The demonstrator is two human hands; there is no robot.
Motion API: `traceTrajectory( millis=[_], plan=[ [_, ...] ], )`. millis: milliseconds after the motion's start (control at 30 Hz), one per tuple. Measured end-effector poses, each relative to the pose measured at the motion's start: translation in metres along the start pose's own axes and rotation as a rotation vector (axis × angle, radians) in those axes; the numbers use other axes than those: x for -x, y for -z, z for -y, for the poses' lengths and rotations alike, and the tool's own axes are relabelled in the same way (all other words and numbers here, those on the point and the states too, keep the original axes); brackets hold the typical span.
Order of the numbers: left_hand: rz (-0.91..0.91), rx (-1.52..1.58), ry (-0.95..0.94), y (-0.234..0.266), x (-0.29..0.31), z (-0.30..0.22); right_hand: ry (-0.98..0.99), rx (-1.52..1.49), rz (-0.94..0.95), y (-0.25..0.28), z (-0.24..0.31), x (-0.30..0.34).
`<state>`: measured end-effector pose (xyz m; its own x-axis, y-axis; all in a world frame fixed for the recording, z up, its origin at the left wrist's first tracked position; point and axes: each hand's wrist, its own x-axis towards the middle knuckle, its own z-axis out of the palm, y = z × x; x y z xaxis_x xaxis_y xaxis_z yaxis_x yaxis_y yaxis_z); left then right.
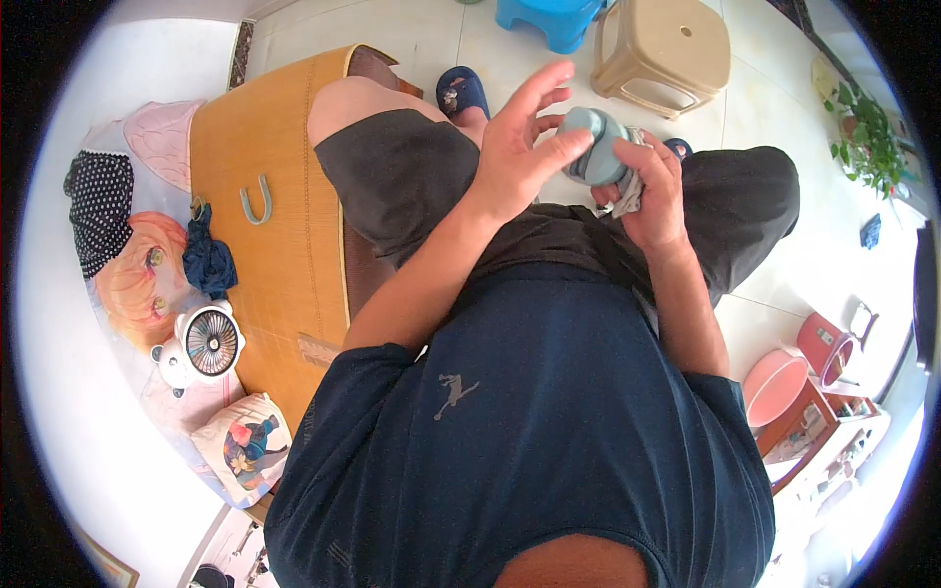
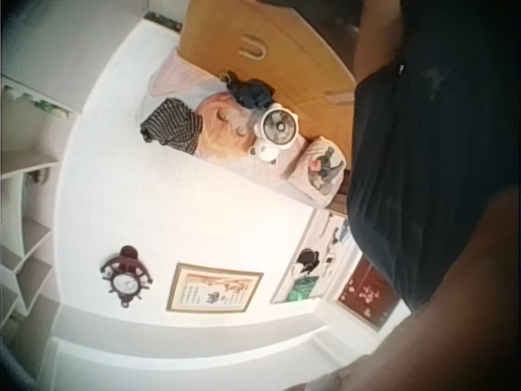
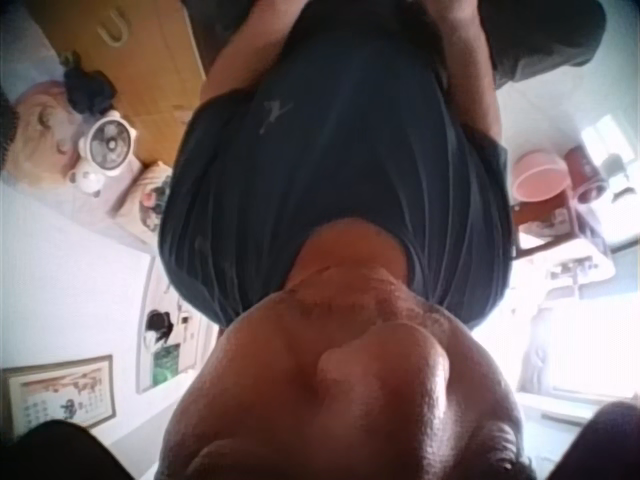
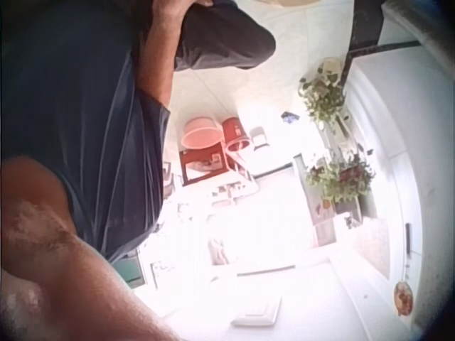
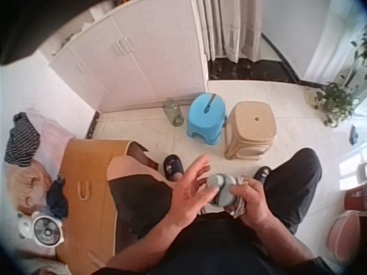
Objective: The person wipes a blue plastic housing with a cloth and then places the cloth inside a green glass jar.
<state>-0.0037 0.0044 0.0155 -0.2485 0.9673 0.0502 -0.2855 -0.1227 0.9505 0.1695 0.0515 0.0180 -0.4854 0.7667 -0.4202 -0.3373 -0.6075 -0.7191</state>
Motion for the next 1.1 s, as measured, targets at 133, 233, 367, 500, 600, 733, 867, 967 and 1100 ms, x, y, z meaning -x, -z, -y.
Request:
traceTrajectory(
  millis=[133,233,367,500,600,733,867,967,1100],
  plan=[
    [0.295,-0.006,0.138,0.007,-0.001,-0.008,-0.029,0.090,0.102,-0.001,0.011,0.003],
    [0.189,0.050,0.099,-0.001,0.004,-0.009,0.015,0.169,0.031,-0.006,0.022,0.002],
    [-0.157,0.304,0.229,-0.001,-0.002,-0.005,0.091,-0.045,-0.027,-0.003,0.035,-0.010],
    [-0.303,0.218,0.216,0.008,-0.003,0.005,0.097,-0.086,0.000,-0.002,0.042,-0.003],
    [-0.316,0.293,0.281,0.011,-0.003,0.011,0.109,-0.078,-0.040,-0.013,0.036,0.004],
    [-0.309,0.701,0.488,0.006,-0.005,0.006,0.139,0.037,-0.131,-0.004,0.016,0.005],
    [-0.288,0.807,0.546,0.012,-0.003,0.013,0.106,-0.026,-0.152,-0.009,0.017,0.011],
    [-0.285,0.768,0.537,0.014,-0.002,0.018,0.106,-0.119,-0.108,-0.008,0.019,0.014],
    [-0.345,0.601,0.482,0.003,-0.004,0.016,0.193,0.162,-0.092,-0.010,0.011,0.017]
  ],
)
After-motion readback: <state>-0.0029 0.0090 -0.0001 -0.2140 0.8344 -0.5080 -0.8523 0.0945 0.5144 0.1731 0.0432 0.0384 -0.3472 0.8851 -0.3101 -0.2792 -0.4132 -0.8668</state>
